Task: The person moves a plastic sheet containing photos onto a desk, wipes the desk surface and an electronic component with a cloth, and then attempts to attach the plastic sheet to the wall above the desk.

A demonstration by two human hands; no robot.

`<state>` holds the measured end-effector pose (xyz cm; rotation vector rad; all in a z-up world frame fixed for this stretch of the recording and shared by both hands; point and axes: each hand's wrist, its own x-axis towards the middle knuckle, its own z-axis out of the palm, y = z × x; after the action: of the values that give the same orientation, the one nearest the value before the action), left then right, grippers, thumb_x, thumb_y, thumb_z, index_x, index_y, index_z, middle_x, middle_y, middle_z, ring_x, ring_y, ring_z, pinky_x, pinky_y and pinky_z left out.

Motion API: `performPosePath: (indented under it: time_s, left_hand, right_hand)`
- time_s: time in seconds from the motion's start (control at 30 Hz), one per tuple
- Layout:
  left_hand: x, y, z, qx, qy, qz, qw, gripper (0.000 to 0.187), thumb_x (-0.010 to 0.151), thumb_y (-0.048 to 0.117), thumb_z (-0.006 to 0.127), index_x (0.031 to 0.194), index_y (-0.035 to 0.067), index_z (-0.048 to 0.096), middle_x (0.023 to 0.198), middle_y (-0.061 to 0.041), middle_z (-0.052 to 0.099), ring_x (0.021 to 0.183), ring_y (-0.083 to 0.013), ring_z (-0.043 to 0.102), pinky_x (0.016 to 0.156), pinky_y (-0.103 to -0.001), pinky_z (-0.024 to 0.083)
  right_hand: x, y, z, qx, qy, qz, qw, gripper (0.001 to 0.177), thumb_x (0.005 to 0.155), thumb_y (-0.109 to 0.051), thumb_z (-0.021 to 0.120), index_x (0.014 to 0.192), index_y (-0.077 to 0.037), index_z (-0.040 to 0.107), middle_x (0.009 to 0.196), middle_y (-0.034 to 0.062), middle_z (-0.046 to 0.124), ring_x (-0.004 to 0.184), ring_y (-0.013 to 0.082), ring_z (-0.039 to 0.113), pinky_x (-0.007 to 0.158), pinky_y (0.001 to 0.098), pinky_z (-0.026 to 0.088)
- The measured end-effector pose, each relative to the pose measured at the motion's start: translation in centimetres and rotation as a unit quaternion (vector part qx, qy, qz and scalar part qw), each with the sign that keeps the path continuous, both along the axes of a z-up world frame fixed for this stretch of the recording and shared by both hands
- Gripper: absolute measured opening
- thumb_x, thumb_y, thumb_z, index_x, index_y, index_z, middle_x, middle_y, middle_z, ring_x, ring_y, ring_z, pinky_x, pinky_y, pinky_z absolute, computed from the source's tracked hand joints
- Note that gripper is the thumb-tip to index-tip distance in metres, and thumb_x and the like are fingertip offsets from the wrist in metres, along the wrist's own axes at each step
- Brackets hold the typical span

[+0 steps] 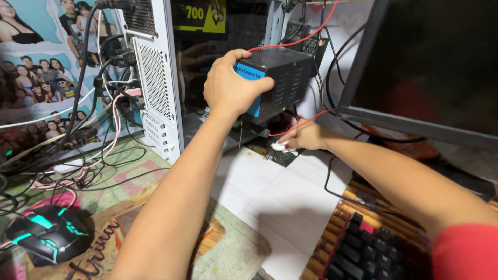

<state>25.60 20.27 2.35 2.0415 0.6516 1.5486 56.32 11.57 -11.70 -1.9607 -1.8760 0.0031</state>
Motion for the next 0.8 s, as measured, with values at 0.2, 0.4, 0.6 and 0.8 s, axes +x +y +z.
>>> performPosePath:
  time_s: [0.2,0.4,0.6,0.8]
  left_hand:
    - [0.0,0.0,0.2,0.010,-0.011,0.016,1.000,0.066,0.048,0.045,0.086,0.109,0.023,0.072,0.109,-0.009,0.070,0.102,-0.0295,0.067,0.088,-0.043,0.053]
    - [0.0,0.0,0.1,-0.016,-0.013,-0.005,1.000,0.068,0.046,0.046,0.085,0.109,0.024,0.071,0.110,-0.008,0.069,0.101,-0.0281,0.068,0.087,-0.042,0.054]
    - [0.3,0.3,-0.3,-0.008,-0.020,-0.008,1.000,0.068,0.047,0.045,0.084,0.110,0.023,0.070,0.111,-0.009,0.069,0.102,-0.0290,0.068,0.087,-0.042,0.054]
    - [0.5,0.5,-0.7,0.025,-0.036,-0.010,0.999,0.065,0.050,0.044,0.084,0.110,0.022,0.071,0.112,-0.009,0.071,0.105,-0.0290,0.067,0.089,-0.042,0.054]
  right_hand:
    - [0.0,2.8,-0.3,0.038,0.006,-0.207,0.978,0.026,0.078,-0.012,0.073,0.104,-0.012,0.079,0.089,0.0141,0.076,0.077,0.0260,0.074,0.073,0.0372,0.057]
    - [7.3,8.8,-5.9,0.099,-0.329,-0.211,0.915,0.025,0.073,-0.014,0.067,0.094,-0.007,0.079,0.092,0.0153,0.074,0.088,0.0320,0.071,0.074,0.0401,0.055]
    - [-0.5,5.7,-2.2,0.041,-0.239,-0.035,0.970,0.036,0.062,-0.003,0.066,0.092,-0.017,0.080,0.091,0.0146,0.073,0.087,0.0345,0.070,0.078,0.0424,0.054]
    - [-1.1,3.8,0.8,-0.031,-0.099,-0.139,0.985,0.028,0.073,-0.011,0.069,0.097,-0.023,0.079,0.090,0.0132,0.074,0.083,0.0307,0.072,0.083,0.0387,0.056]
